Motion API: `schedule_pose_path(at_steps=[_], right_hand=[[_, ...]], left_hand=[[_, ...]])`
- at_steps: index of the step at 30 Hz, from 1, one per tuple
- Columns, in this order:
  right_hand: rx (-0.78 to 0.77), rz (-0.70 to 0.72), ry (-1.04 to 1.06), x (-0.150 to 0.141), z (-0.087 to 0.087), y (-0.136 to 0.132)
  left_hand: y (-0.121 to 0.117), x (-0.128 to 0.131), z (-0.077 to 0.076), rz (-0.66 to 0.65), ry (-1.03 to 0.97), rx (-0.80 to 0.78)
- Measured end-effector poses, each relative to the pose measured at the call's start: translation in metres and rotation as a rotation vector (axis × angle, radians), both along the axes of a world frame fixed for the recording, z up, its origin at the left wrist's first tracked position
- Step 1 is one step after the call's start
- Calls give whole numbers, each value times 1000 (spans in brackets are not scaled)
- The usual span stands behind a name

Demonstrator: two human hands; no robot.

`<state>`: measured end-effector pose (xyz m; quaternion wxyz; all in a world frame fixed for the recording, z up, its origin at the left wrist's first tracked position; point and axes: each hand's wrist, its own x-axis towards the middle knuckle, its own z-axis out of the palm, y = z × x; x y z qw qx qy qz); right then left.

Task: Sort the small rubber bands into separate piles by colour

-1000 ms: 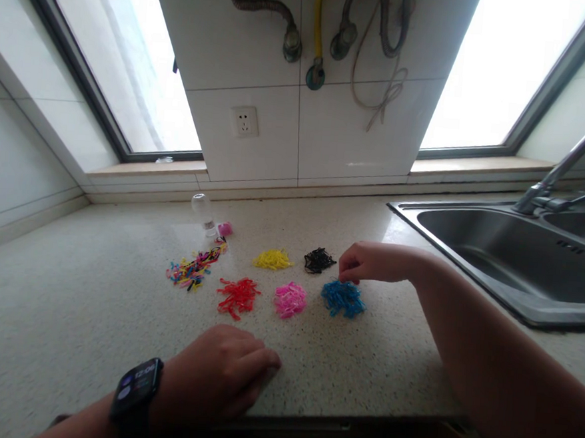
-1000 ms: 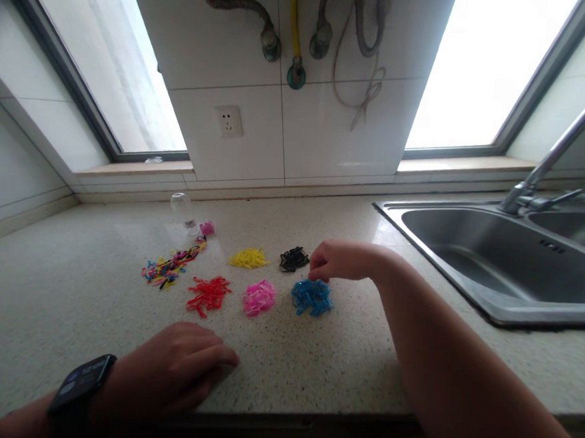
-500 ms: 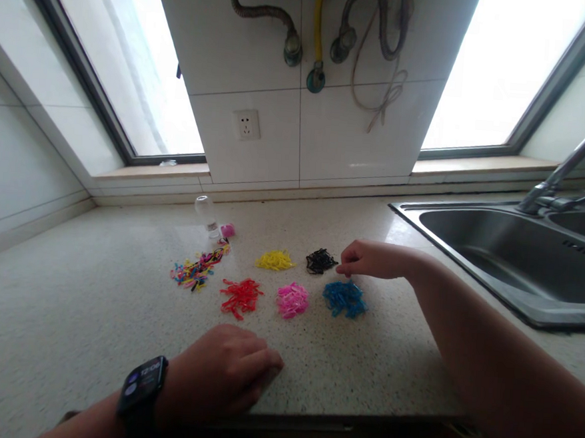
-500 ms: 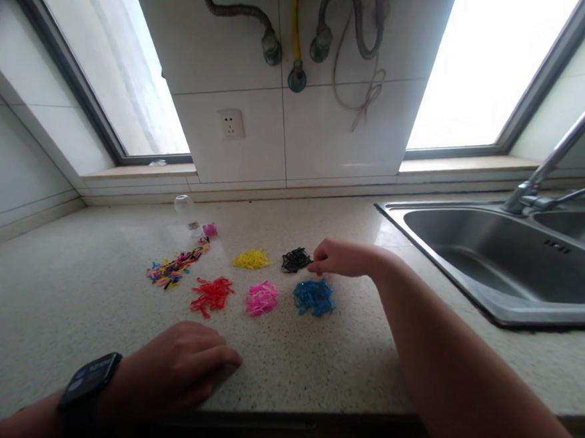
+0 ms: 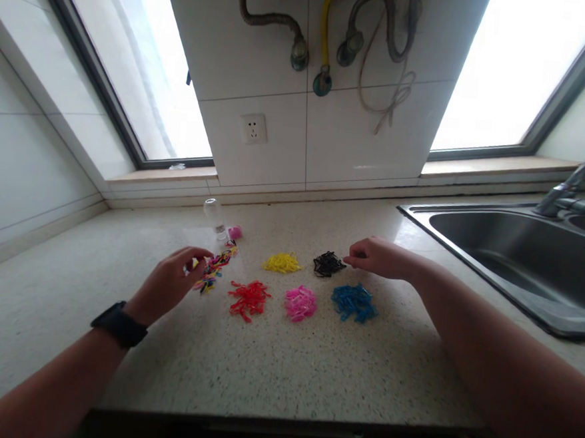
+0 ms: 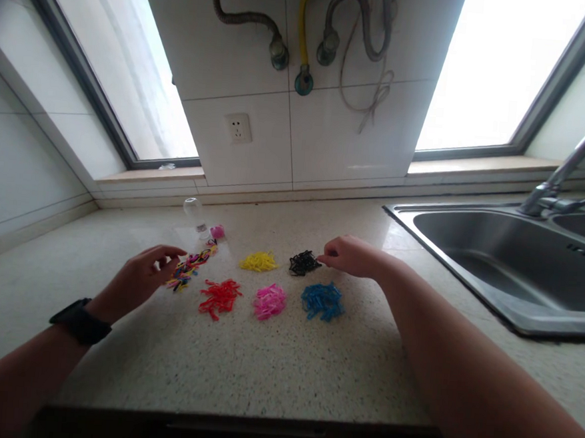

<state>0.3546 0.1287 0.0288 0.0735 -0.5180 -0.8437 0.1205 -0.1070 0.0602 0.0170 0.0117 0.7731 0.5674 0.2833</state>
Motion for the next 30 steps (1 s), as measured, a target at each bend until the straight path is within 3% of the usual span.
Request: schedule_pose_path(at_steps=[4, 9, 20, 30], right_hand=[[24, 23, -20, -1, -3, 1], [36, 29, -30, -1, -5, 3], [29, 37, -55, -2, -4, 0], [34, 43, -59, -2, -4, 1]], left_hand=[[21, -43, -17, 142, 88, -50], [35, -66, -33, 147, 153, -139], [31, -63, -30, 139, 104, -165], [27, -54, -23, 181, 53, -21]])
